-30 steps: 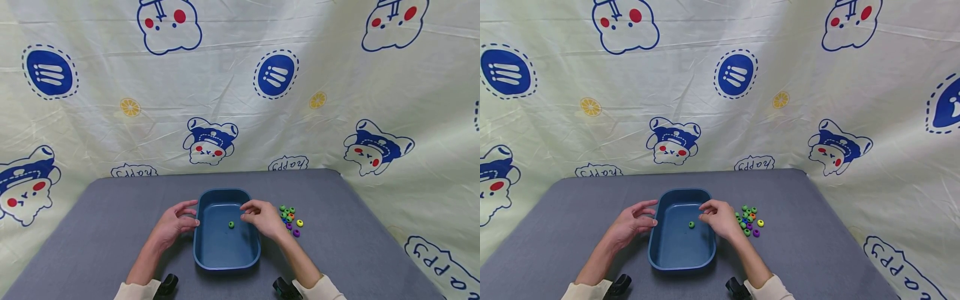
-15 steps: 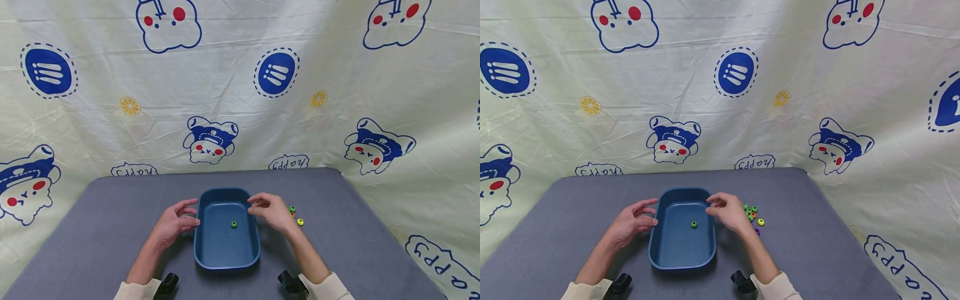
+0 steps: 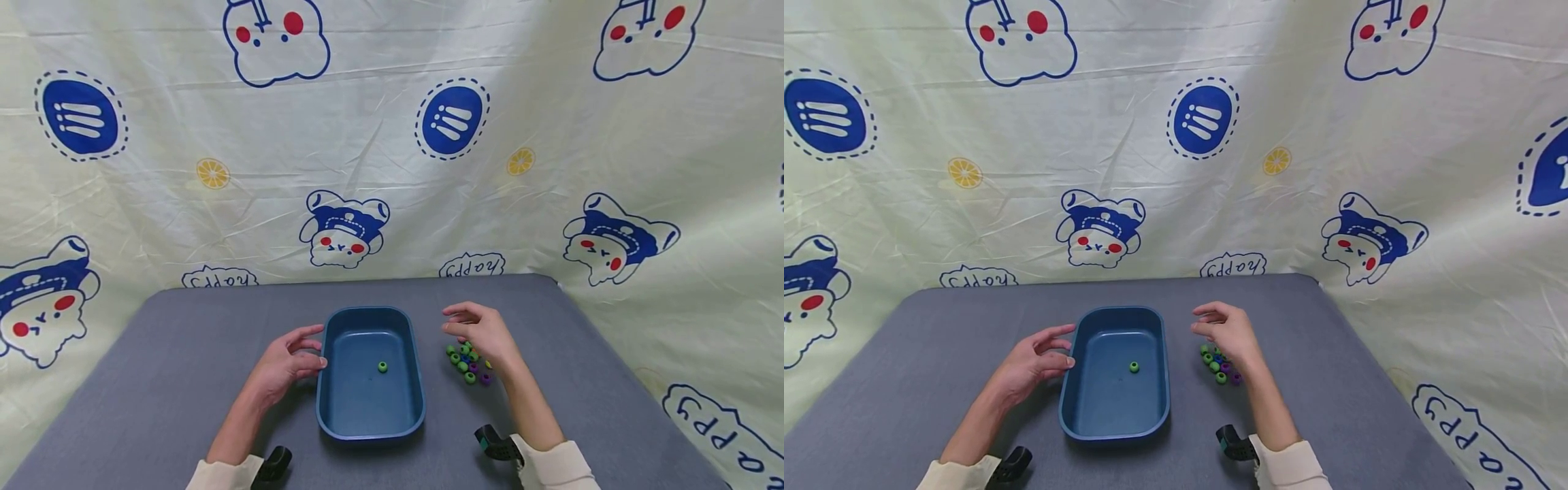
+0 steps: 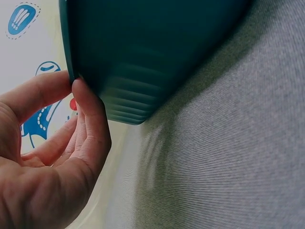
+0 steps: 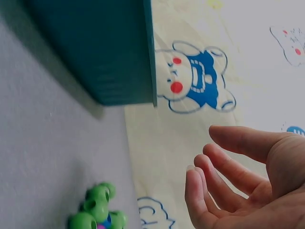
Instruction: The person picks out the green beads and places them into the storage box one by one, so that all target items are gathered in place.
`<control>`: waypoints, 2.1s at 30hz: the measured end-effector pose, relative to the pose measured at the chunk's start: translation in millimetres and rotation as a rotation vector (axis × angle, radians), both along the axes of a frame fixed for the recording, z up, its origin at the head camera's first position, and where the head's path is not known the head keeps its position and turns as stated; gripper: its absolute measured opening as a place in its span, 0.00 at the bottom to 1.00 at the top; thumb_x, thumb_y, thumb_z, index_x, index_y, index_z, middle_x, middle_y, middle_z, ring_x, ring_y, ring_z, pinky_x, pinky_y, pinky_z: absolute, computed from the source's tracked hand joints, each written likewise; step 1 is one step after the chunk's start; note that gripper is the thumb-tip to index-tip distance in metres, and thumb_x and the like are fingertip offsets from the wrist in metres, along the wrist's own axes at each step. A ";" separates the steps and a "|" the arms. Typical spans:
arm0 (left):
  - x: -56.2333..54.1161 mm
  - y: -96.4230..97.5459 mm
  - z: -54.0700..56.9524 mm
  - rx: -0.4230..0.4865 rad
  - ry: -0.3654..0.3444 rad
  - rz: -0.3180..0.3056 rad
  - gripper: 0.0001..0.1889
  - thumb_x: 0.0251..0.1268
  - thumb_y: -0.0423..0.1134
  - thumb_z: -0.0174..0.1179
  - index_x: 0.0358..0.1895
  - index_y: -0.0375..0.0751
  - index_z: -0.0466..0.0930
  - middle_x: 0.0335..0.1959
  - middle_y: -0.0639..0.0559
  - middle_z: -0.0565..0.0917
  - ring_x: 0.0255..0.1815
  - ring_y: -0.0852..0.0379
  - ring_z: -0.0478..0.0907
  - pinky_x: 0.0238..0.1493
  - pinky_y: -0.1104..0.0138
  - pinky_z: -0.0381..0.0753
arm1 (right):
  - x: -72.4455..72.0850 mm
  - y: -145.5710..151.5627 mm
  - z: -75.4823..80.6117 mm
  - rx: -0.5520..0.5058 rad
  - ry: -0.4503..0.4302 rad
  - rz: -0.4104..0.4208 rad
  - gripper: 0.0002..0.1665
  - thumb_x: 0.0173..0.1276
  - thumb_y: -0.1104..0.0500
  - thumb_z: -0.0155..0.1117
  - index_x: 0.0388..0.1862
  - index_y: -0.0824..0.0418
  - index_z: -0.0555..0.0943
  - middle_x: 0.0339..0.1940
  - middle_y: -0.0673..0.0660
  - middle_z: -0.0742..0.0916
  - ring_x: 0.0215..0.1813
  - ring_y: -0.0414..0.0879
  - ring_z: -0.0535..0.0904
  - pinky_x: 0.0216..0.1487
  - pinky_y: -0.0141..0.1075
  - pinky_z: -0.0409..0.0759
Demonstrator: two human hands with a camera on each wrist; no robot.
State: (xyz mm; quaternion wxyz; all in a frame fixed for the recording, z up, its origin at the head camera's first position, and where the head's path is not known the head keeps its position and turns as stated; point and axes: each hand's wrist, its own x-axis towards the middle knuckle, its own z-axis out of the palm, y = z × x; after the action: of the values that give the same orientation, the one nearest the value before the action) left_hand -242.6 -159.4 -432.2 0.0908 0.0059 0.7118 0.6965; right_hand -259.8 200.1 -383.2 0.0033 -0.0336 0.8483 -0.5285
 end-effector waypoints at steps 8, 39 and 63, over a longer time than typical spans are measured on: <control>1.4 -0.9 0.3 0.000 -0.001 -0.007 0.33 0.63 0.25 0.65 0.73 0.40 0.69 0.58 0.31 0.77 0.40 0.54 0.84 0.47 0.61 0.87 | -5.8 21.4 -5.7 0.001 -0.034 -0.053 0.22 0.70 0.57 0.68 0.60 0.63 0.82 0.55 0.64 0.86 0.55 0.58 0.84 0.61 0.53 0.80; 1.9 -1.7 0.7 0.002 0.003 -0.018 0.34 0.63 0.26 0.65 0.73 0.40 0.68 0.57 0.31 0.78 0.41 0.51 0.85 0.47 0.61 0.88 | -24.2 61.4 -50.0 0.069 -0.133 -0.155 0.23 0.67 0.61 0.68 0.59 0.69 0.82 0.53 0.65 0.87 0.47 0.48 0.83 0.45 0.38 0.83; 1.9 0.0 1.5 0.003 -0.001 -0.003 0.33 0.63 0.25 0.65 0.73 0.39 0.69 0.56 0.32 0.78 0.38 0.54 0.85 0.46 0.62 0.88 | -28.0 61.1 -58.9 0.174 -0.128 -0.136 0.19 0.64 0.63 0.66 0.54 0.67 0.86 0.59 0.70 0.84 0.56 0.57 0.80 0.41 0.34 0.76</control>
State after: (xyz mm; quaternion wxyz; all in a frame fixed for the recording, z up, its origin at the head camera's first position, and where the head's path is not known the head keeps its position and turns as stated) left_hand -240.7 -159.4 -430.7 0.0921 0.0067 0.7107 0.6974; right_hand -287.7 261.3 -442.1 0.0245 0.0581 0.8894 -0.4528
